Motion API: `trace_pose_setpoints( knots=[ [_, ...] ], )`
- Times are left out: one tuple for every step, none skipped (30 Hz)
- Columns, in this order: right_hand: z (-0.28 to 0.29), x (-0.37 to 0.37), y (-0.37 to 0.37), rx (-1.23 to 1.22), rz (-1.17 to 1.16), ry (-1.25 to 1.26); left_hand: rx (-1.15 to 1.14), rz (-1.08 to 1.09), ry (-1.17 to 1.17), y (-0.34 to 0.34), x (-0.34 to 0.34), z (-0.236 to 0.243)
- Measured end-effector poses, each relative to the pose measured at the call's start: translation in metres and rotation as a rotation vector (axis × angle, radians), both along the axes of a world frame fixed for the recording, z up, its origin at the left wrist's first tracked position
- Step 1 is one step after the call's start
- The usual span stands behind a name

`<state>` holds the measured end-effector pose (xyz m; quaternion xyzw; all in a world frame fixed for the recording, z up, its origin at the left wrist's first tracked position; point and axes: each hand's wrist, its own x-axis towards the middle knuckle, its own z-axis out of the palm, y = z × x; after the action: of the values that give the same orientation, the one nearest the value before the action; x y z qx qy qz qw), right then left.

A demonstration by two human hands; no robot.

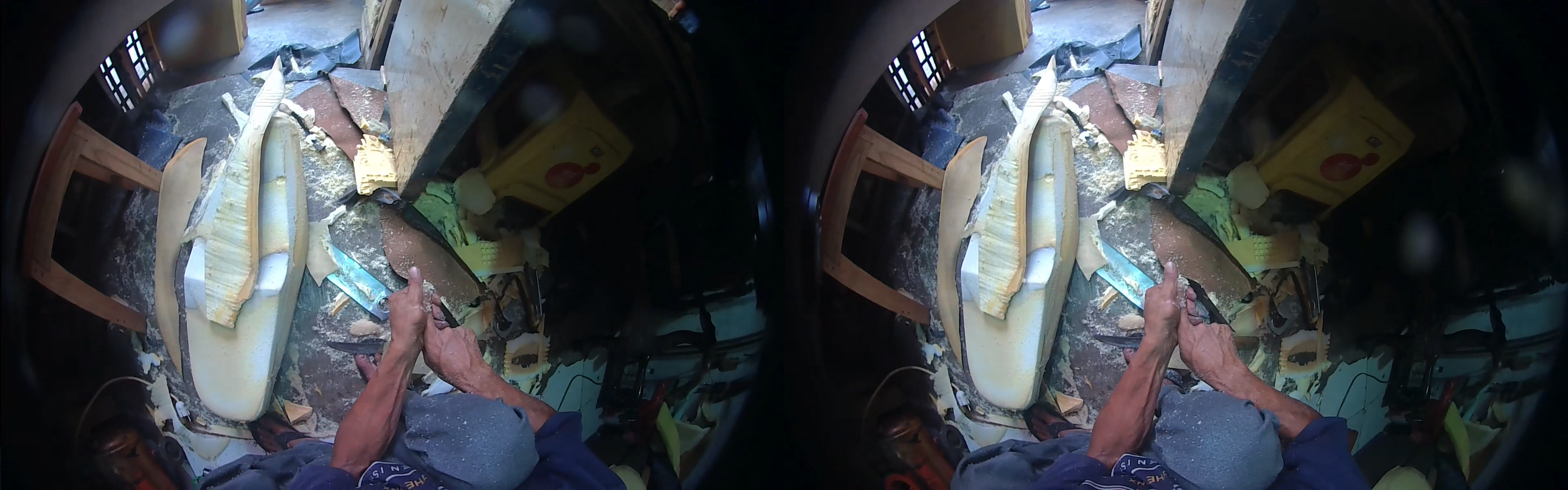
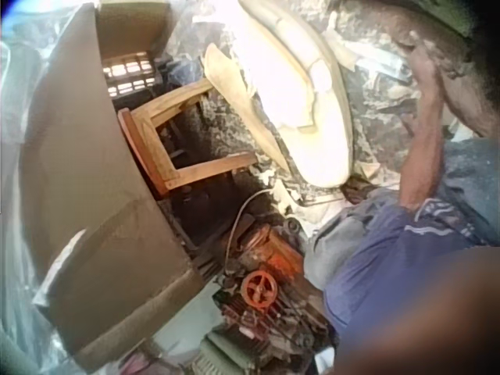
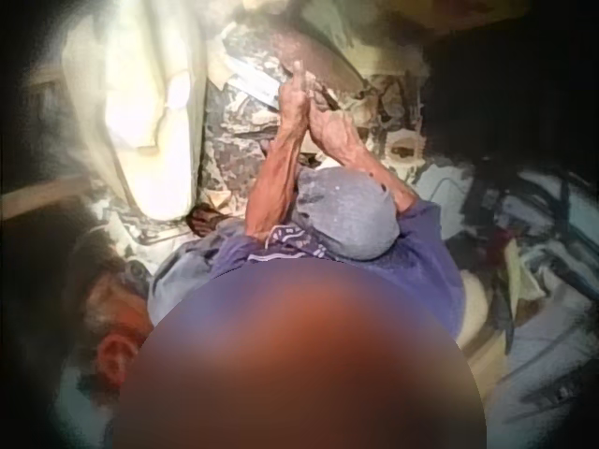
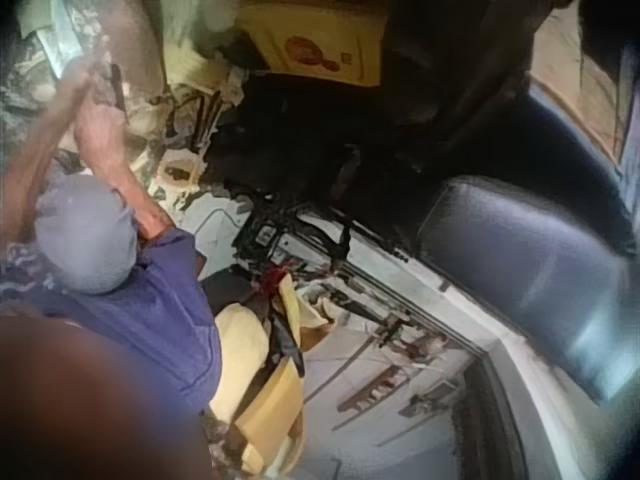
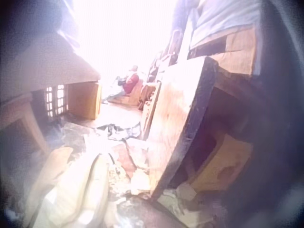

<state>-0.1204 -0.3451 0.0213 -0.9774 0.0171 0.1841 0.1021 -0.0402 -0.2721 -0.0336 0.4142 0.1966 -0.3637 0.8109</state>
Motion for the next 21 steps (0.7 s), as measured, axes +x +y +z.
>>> trace_pose_setpoints(
  knots=[
    [0.004,0.003,0.001,0.037,-0.058,0.026,-0.099,-0.011,0.055,0.002,0.004,0.000],
    [0.008,0.005,0.003,0.028,-0.078,0.016,-0.150,-0.032,0.163,0.003,0.007,0.001],
    [0.011,0.009,0.004,0.008,-0.110,0.046,-0.263,-0.014,0.206,0.004,0.008,0.002],
    [0.014,0.013,0.004,-0.016,-0.140,0.070,-0.369,0.033,0.149,0.004,0.009,0.003],
    [0.016,0.018,0.002,-0.021,-0.205,0.079,-0.424,0.086,0.130,0.004,0.009,0.005],
    [0.017,0.024,-0.002,-0.020,-0.182,0.108,-0.523,0.144,0.064,0.001,0.007,0.008],
    [0.020,0.029,-0.005,-0.007,-0.147,0.074,-0.482,0.086,-0.061,0.002,0.008,0.009],
    [0.022,0.036,-0.010,0.026,-0.110,0.017,-0.298,0.085,-0.121,0.001,0.008,0.012],
    [0.025,0.040,-0.014,0.039,0.039,0.053,-0.180,0.100,-0.199,0.000,0.008,0.016],
    [0.029,0.045,-0.018,0.025,0.153,0.022,-0.047,0.103,-0.221,0.000,0.009,0.019],
    [0.036,0.051,-0.022,0.003,0.260,0.042,-0.098,0.165,-0.134,0.001,0.011,0.022],
    [0.042,0.056,-0.023,-0.058,0.337,0.124,-0.205,0.193,-0.121,0.002,0.013,0.026],
    [0.052,0.060,-0.023,-0.130,0.450,0.110,-0.277,0.222,-0.066,0.003,0.017,0.029],
    [0.061,0.066,-0.020,-0.194,0.516,0.069,-0.340,0.229,0.041,0.005,0.021,0.033],
    [0.071,0.069,-0.014,-0.284,0.572,0.049,-0.286,0.209,0.069,0.009,0.025,0.036],
    [0.081,0.072,-0.006,-0.380,0.641,0.010,-0.355,0.210,0.095,0.012,0.030,0.039],
    [0.089,0.080,0.005,-0.477,0.667,0.086,-0.443,0.188,0.136,0.018,0.037,0.041],
    [0.097,0.083,0.016,-0.508,0.648,0.045,-0.517,0.159,0.225,0.023,0.043,0.043],
    [0.105,0.085,0.027,-0.547,0.642,-0.010,-0.601,0.229,0.191,0.029,0.047,0.045],
    [0.110,0.088,0.037,-0.598,0.650,-0.057,-0.682,0.325,0.134,0.033,0.050,0.046],
    [0.113,0.092,0.048,-0.635,0.580,-0.031,-0.759,0.309,0.099,0.038,0.054,0.047]
  ],
)
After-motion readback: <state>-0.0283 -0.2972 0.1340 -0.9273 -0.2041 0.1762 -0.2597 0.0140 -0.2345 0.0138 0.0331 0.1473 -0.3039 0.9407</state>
